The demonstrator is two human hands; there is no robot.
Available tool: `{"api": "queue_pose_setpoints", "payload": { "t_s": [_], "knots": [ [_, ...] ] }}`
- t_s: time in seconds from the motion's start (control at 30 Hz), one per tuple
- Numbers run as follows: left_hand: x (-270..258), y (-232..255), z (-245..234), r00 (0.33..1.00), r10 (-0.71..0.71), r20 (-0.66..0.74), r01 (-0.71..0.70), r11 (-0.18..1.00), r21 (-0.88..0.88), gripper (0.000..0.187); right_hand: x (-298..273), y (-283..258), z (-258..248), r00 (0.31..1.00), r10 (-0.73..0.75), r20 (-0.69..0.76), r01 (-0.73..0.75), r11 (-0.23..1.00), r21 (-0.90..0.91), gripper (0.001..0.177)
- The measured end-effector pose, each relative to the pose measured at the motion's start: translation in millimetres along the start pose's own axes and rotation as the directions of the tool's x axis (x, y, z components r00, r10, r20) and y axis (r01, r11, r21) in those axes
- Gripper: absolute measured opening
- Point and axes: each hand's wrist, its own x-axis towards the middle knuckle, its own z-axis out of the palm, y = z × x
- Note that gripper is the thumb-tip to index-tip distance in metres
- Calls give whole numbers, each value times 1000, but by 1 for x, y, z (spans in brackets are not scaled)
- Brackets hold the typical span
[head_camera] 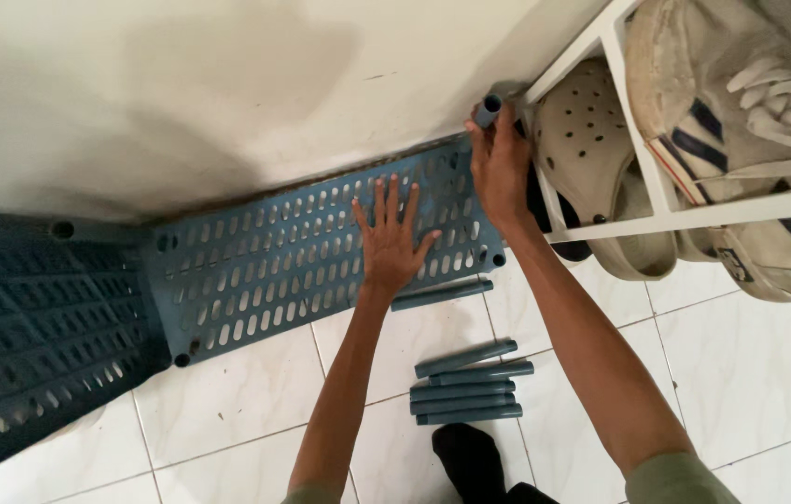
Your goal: The person assembles a blue plastic rack by inserting cylindrical connectors into the holes of perforated panels. They align the panels and secure them with connectors, working on a tiled floor next to a shoe rack.
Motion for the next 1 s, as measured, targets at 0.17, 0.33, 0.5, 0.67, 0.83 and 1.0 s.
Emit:
{"api": "queue_pose_setpoints", "payload": {
  "t_s": [0.17,0.33,0.5,0.67,0.83,1.0],
  "knots": [
    [1,-5,-2,1000,-20,11,20,1000,20,82,3,3,5,996,-72,-50,73,997,25,23],
    [0,-5,0,1000,-24,-6,25,999,31,81,-2,4,8,992,-100,-79,101,995,10,20],
    [-2,-4,-1,1000,-5,-20,7,998,69,81,-4,3,9,993,-52,-108,50,999,-21,30],
    [0,-3,-4,998,-19,52,15,997,81,82,-6,1,13,991,-82,-108,76,996,-56,29],
    [-4,-6,-20,999,15,44,-16,999,28,76,-6,-10,12,994,15,-108,-17,1000,-11,29],
    [-21,-18,-42,1000,-7,18,6,1000,20,69,-14,-19,16,964,261,-57,-264,964,-39,37]
  ]
}}
